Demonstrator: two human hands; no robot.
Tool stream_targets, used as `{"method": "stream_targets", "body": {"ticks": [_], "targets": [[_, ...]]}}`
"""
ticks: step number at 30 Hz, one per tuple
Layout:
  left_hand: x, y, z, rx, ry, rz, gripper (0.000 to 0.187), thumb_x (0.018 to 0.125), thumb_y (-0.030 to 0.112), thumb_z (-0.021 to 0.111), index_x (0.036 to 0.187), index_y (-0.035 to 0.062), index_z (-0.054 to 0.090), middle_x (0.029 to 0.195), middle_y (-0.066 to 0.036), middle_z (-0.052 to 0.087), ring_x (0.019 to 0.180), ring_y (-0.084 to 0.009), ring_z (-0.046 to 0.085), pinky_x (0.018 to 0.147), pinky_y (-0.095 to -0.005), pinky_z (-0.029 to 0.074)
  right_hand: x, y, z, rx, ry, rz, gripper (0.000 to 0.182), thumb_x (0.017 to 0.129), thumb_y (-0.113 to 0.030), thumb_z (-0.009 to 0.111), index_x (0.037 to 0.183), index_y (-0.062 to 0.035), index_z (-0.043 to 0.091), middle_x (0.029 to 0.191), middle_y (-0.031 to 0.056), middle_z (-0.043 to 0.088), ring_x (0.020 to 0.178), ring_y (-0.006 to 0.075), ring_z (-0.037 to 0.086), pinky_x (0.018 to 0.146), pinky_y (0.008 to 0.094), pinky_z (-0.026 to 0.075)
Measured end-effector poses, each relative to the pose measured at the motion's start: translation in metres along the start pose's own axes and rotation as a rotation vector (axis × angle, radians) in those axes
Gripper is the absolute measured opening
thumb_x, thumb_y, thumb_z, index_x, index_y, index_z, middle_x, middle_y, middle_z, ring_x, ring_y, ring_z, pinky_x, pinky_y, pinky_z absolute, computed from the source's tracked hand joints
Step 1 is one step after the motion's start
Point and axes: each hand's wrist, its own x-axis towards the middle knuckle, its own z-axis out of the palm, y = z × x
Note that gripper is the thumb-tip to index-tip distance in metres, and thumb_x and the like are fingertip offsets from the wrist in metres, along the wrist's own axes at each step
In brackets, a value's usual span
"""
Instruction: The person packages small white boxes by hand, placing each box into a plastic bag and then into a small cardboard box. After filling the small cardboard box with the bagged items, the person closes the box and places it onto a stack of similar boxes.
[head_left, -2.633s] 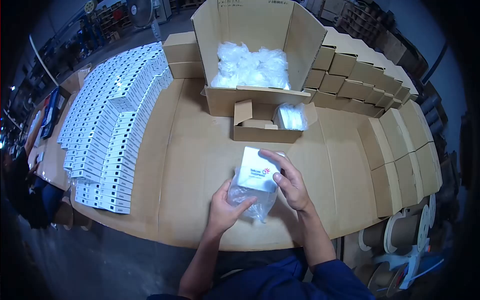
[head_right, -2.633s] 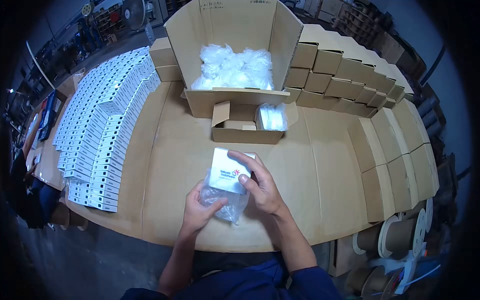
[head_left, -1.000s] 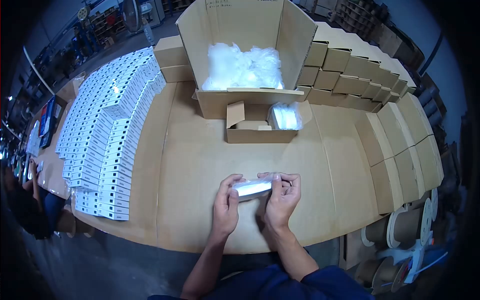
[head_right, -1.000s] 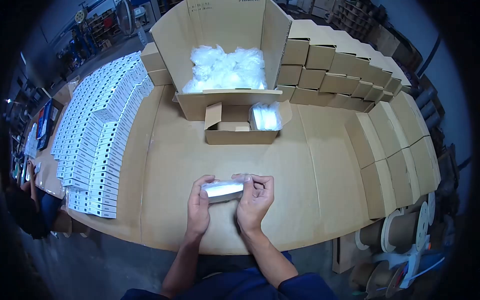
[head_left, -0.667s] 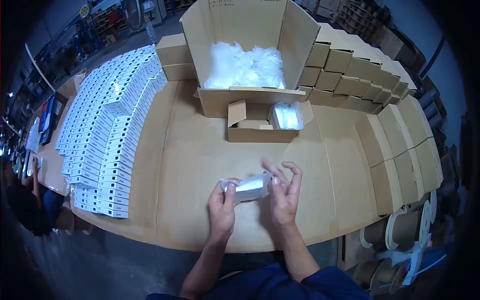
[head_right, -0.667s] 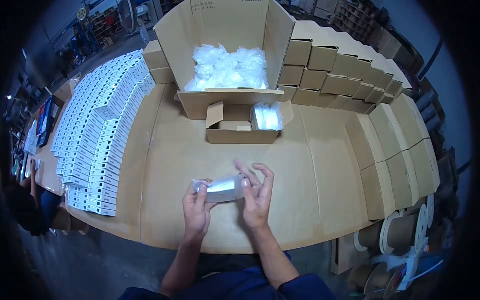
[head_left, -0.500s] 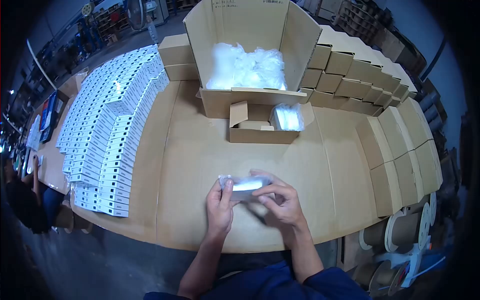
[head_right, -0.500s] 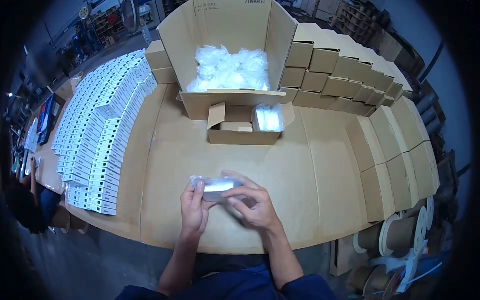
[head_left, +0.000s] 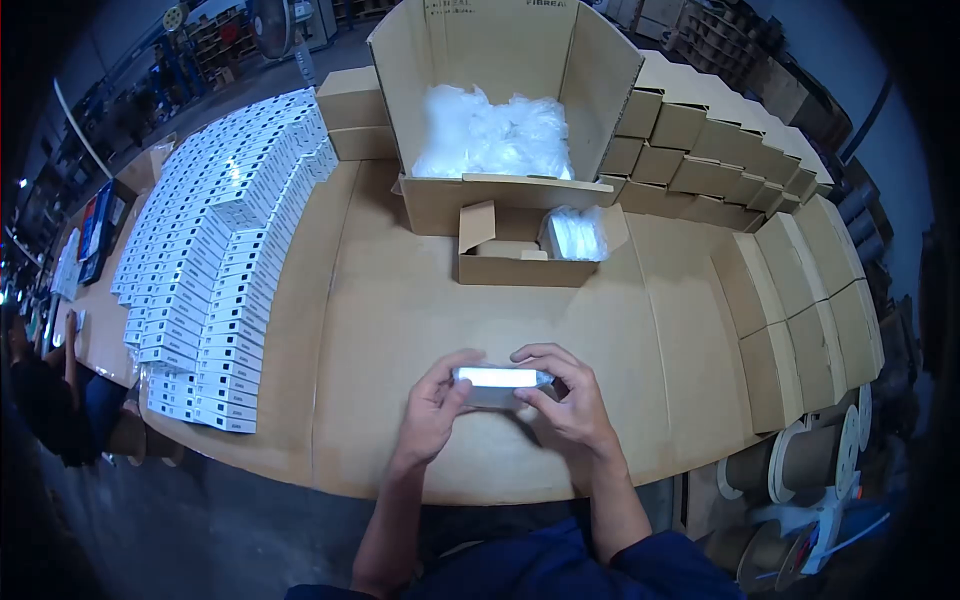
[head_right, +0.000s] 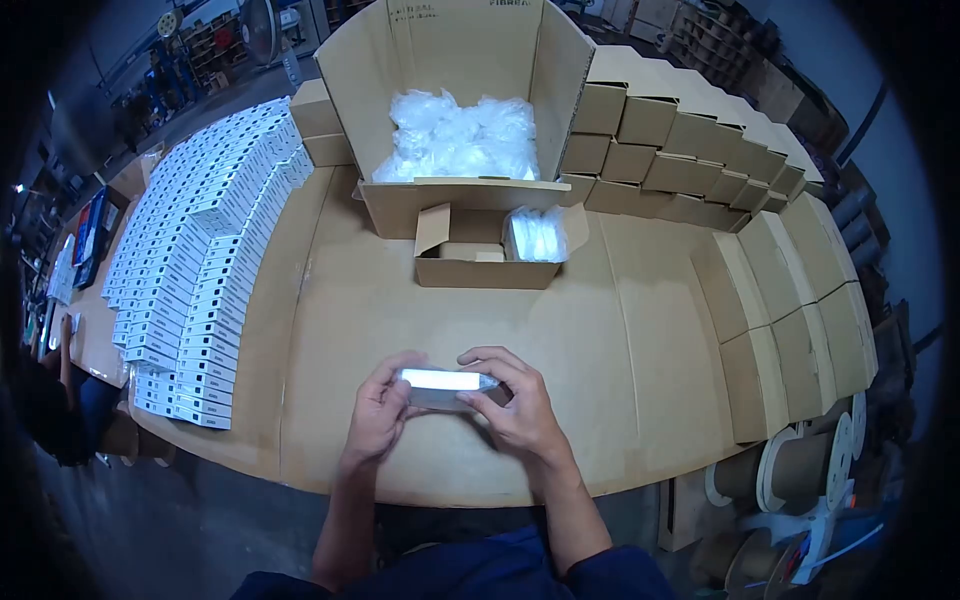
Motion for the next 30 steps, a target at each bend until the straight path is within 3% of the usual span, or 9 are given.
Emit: {"method": "stream_targets", "body": {"ticks": [1,7,11,14,16,17,20,25,30], "targets": [[0.001,0.002,-0.003,0.107,-0.084,0.090,0.032,0.104,0.004,0.057,0.134,-0.0033,0.054,0.123,-0.013,0.064,0.110,-0.0177,0.064,0.099,-0.0327,0.054,0.001,0.000,-0.004,-0.062,-0.033,-0.025,0.029,0.080,-0.005,0.082,0.106,0.0014,0.073,0.115,0.0158,0.072,0.105,0.0272,0.069,0.093,0.0376,0.054],[0.004,0.010,-0.008,0.103,-0.039,-0.071,0.028,0.099,-0.002,0.065,0.126,-0.0045,0.060,0.123,-0.009,0.061,0.117,-0.0165,0.059,0.101,-0.0303,0.048,0.017,-0.031,-0.018,-0.355,-0.073,-0.134,0.045,0.078,-0.006,0.082,0.119,-0.0029,0.065,0.120,0.0131,0.067,0.115,0.0350,0.061,0.097,0.0414,0.051],[0.014,0.001,-0.019,0.201,-0.107,0.096,0.029,0.096,-0.004,0.068,0.124,-0.0040,0.059,0.123,-0.009,0.059,0.120,-0.0172,0.057,0.101,-0.0310,0.049,0.028,-0.036,-0.027,-0.431,-0.326,-0.236,0.027,0.081,-0.003,0.078,0.105,-0.0039,0.067,0.106,0.0116,0.067,0.100,0.0334,0.063,0.088,0.0423,0.053],[0.026,0.007,-0.024,0.296,-0.143,0.216,0.040,0.094,-0.004,0.069,0.131,-0.0019,0.054,0.126,-0.010,0.056,0.120,-0.0187,0.057,0.099,-0.0330,0.052,0.037,-0.030,-0.026,-0.400,-0.308,-0.275,0.023,0.081,-0.001,0.077,0.101,-0.0030,0.067,0.100,0.0118,0.065,0.089,0.0312,0.065,0.080,0.0409,0.055],[0.034,0.017,-0.023,0.226,-0.145,0.223,0.050,0.093,-0.002,0.071,0.137,0.0000,0.048,0.131,-0.011,0.054,0.120,-0.0194,0.057,0.097,-0.0344,0.055,0.043,-0.032,-0.030,-0.409,-0.270,-0.263,0.020,0.082,0.000,0.077,0.100,-0.0020,0.066,0.096,0.0123,0.064,0.082,0.0304,0.066,0.074,0.0402,0.056],[0.040,0.023,-0.029,0.254,-0.179,0.124,0.068,0.091,0.000,0.074,0.148,0.0049,0.037,0.139,-0.013,0.048,0.122,-0.0218,0.057,0.095,-0.0349,0.057,0.048,-0.033,-0.032,-0.414,-0.250,-0.258,0.019,0.082,0.001,0.076,0.099,-0.0016,0.066,0.094,0.0126,0.064,0.078,0.0300,0.066,0.072,0.0398,0.056],[0.058,0.047,-0.026,0.497,-0.059,0.148,0.076,0.091,0.005,0.075,0.154,0.0092,0.032,0.144,-0.013,0.045,0.124,-0.0241,0.057,0.095,-0.0383,0.057,0.064,-0.036,-0.040,-0.459,-0.142,-0.254,0.018,0.082,0.003,0.076,0.098,-0.0018,0.066,0.090,0.0119,0.062,0.073,0.0276,0.066,0.067,0.0376,0.056],[0.090,0.050,-0.037,1.204,-0.075,0.424,0.073,0.090,0.012,0.075,0.154,0.0243,0.043,0.136,-0.016,0.049,0.117,-0.0367,0.058,0.098,-0.0444,0.053,0.087,-0.024,-0.052,-0.531,0.117,-0.311,0.013,0.083,0.004,0.076,0.091,0.0008,0.066,0.083,0.0091,0.062,0.070,0.0172,0.068,0.060,0.0307,0.057],[0.115,0.042,-0.055,1.525,-0.129,0.460,0.076,0.089,0.014,0.072,0.158,0.0259,0.040,0.132,-0.015,0.054,0.116,-0.0333,0.058,0.098,-0.0459,0.051,0.104,-0.014,-0.052,-0.384,0.400,-0.347,0.013,0.085,0.008,0.074,0.094,0.0025,0.066,0.089,0.0097,0.061,0.073,0.0147,0.068,0.060,0.0259,0.063]]}}
